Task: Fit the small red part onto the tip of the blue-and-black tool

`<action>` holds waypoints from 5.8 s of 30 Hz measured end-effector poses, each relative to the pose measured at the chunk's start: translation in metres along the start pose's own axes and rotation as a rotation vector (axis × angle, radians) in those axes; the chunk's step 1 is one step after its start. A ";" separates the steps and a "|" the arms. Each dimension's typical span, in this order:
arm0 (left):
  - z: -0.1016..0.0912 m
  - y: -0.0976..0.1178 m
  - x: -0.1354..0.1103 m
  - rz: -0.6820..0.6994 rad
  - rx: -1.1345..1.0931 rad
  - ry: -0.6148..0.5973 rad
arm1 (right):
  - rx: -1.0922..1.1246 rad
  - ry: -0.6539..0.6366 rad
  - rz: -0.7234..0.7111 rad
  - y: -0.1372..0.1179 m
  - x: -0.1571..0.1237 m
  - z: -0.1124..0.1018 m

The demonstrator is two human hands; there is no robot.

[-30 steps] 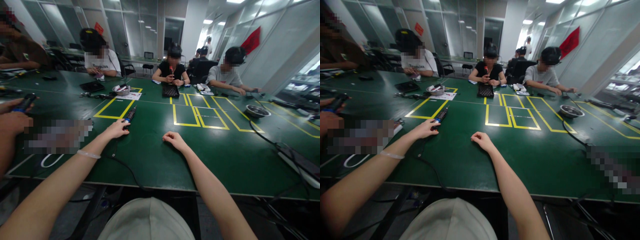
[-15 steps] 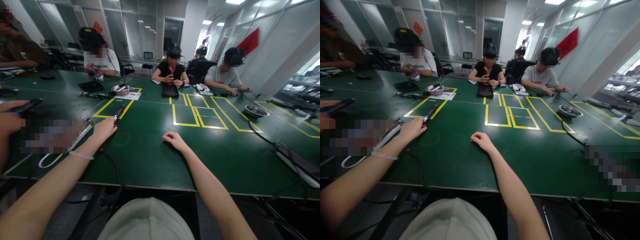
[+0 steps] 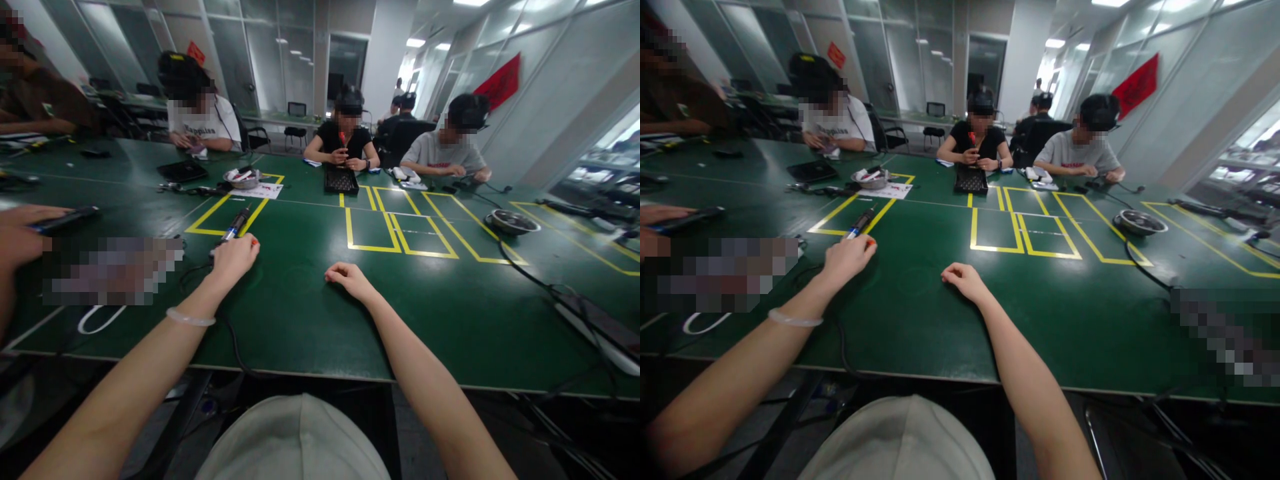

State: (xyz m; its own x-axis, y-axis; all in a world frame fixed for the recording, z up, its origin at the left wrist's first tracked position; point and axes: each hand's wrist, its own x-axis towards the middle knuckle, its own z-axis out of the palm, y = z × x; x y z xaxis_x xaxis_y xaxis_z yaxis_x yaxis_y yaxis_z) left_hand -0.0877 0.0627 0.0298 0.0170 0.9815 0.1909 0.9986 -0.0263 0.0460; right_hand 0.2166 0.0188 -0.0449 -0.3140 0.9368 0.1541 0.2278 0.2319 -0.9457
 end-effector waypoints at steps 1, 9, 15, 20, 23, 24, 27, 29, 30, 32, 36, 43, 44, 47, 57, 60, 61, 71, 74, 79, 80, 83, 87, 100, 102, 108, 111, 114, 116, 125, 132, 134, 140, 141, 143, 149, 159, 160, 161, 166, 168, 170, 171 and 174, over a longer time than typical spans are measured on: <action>0.000 0.013 -0.006 0.065 -0.059 -0.044 | 0.009 0.004 0.003 0.000 0.000 0.000; 0.012 0.105 -0.047 0.554 -0.262 -0.223 | 0.053 0.047 0.009 0.001 0.000 0.001; 0.021 0.116 -0.058 0.613 -0.243 -0.176 | -0.056 0.004 -0.008 -0.002 -0.002 0.002; 0.027 0.108 -0.059 0.596 -0.328 -0.141 | 0.029 -0.058 -0.008 -0.007 -0.006 0.004; 0.030 0.107 -0.058 0.581 -0.343 -0.145 | 0.041 -0.087 -0.014 -0.007 -0.006 0.004; 0.031 0.107 -0.057 0.576 -0.344 -0.149 | 0.034 -0.092 -0.016 -0.007 -0.006 0.004; 0.032 0.106 -0.056 0.560 -0.337 -0.169 | 0.002 -0.091 -0.028 -0.005 -0.005 0.003; 0.032 0.105 -0.055 0.552 -0.322 -0.184 | -0.008 -0.094 -0.035 -0.004 -0.005 0.003; 0.031 0.105 -0.055 0.551 -0.313 -0.188 | -0.011 -0.099 -0.036 -0.004 -0.005 0.003; 0.030 0.105 -0.056 0.555 -0.292 -0.186 | -0.017 -0.115 -0.034 -0.004 -0.005 0.002; 0.023 0.102 -0.056 0.593 -0.300 -0.205 | -0.021 -0.125 -0.031 -0.006 -0.006 0.001; 0.013 0.037 -0.027 0.434 -0.233 -0.098 | 0.027 -0.051 -0.009 -0.005 -0.004 0.000; 0.011 0.021 -0.022 0.386 -0.184 -0.060 | 0.027 -0.045 -0.005 -0.004 -0.004 0.000; 0.005 -0.027 -0.015 0.194 -0.010 0.016 | 0.011 -0.042 -0.006 -0.004 -0.004 0.000; 0.005 -0.094 -0.014 -0.111 0.208 -0.226 | -0.018 -0.051 -0.015 -0.007 -0.005 0.000; 0.011 -0.081 -0.009 0.000 0.262 -0.245 | -0.008 -0.045 -0.005 -0.006 -0.005 -0.001; 0.013 -0.075 -0.007 0.044 0.277 -0.236 | -0.004 -0.045 -0.002 -0.006 -0.005 -0.001; 0.018 0.018 -0.016 0.230 0.226 -0.116 | -0.014 0.033 0.002 -0.001 -0.001 0.000; 0.018 0.048 -0.029 0.293 0.197 -0.096 | -0.045 0.075 -0.005 0.000 0.001 -0.001; 0.016 0.092 -0.057 0.400 0.115 -0.102 | -0.080 0.157 -0.032 0.002 0.002 -0.005; 0.015 0.099 -0.063 0.420 0.097 -0.107 | -0.086 0.168 -0.038 0.002 0.002 -0.006; 0.014 0.115 -0.080 0.487 0.058 -0.124 | -0.100 0.181 -0.057 0.003 0.002 -0.007; 0.016 0.123 -0.095 0.571 0.019 -0.119 | -0.135 0.162 -0.068 0.003 0.001 -0.009; 0.018 0.118 -0.096 0.632 -0.031 -0.112 | -0.160 0.035 -0.071 0.000 -0.002 -0.010; 0.017 0.116 -0.095 0.645 -0.026 -0.119 | -0.165 0.016 -0.067 -0.001 -0.003 -0.009; 0.014 0.113 -0.094 0.676 -0.024 -0.115 | -0.135 -0.018 -0.073 -0.001 -0.002 -0.008; 0.013 0.112 -0.093 0.692 -0.019 -0.117 | -0.108 -0.036 -0.069 -0.001 -0.002 -0.008; 0.014 0.112 -0.093 0.683 -0.023 -0.127 | -0.118 -0.037 -0.060 -0.001 -0.003 -0.008; 0.014 0.111 -0.093 0.672 -0.038 -0.128 | -0.120 -0.034 -0.052 -0.002 -0.003 -0.008; 0.009 0.100 -0.083 0.546 -0.341 -0.159 | -0.093 0.010 -0.036 0.000 -0.002 -0.004; 0.040 0.099 -0.057 0.420 -0.560 -0.131 | -0.082 0.024 -0.019 -0.001 -0.001 0.002; 0.047 0.100 -0.056 0.438 -0.584 -0.223 | -0.082 0.040 -0.014 -0.003 -0.002 0.004; 0.047 0.100 -0.057 0.435 -0.557 -0.249 | -0.221 0.083 0.010 -0.013 -0.004 0.006; 0.046 0.101 -0.056 0.434 -0.537 -0.238 | -0.250 0.089 0.009 -0.014 -0.004 0.006; 0.047 0.102 -0.054 0.436 -0.485 -0.209 | -0.289 0.094 0.005 -0.017 -0.005 0.006; 0.042 0.110 -0.047 0.407 -0.323 -0.162 | -0.264 0.067 0.008 -0.018 -0.005 0.009; 0.039 0.094 -0.040 0.406 -0.287 -0.140 | -0.169 0.065 -0.032 -0.008 -0.003 0.007; 0.040 0.089 -0.037 0.399 -0.281 -0.140 | -0.163 0.067 -0.024 -0.007 -0.003 0.006; 0.041 0.083 -0.034 0.386 -0.273 -0.142 | -0.156 0.070 -0.015 -0.005 -0.002 0.005; 0.048 0.038 -0.009 0.300 -0.228 -0.140 | -0.097 0.075 0.004 -0.001 -0.001 0.003; 0.050 0.015 0.003 0.280 -0.209 -0.145 | -0.089 0.073 0.006 0.000 -0.001 0.004; 0.052 -0.009 0.016 0.266 -0.185 -0.157 | -0.084 0.078 0.004 -0.001 -0.001 0.005; 0.052 -0.020 0.023 0.259 -0.171 -0.157 | -0.083 0.080 0.001 -0.001 -0.001 0.005; 0.053 -0.051 0.041 0.250 -0.131 -0.150 | -0.087 0.075 -0.011 -0.001 0.000 0.005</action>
State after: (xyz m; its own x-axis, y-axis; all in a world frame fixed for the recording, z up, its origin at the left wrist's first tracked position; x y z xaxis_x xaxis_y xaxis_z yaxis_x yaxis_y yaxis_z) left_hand -0.1357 0.1144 -0.0167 0.2782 0.9583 0.0660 0.9477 -0.2850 0.1439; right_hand 0.2119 0.0168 -0.0457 -0.2476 0.9504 0.1883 0.3054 0.2610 -0.9158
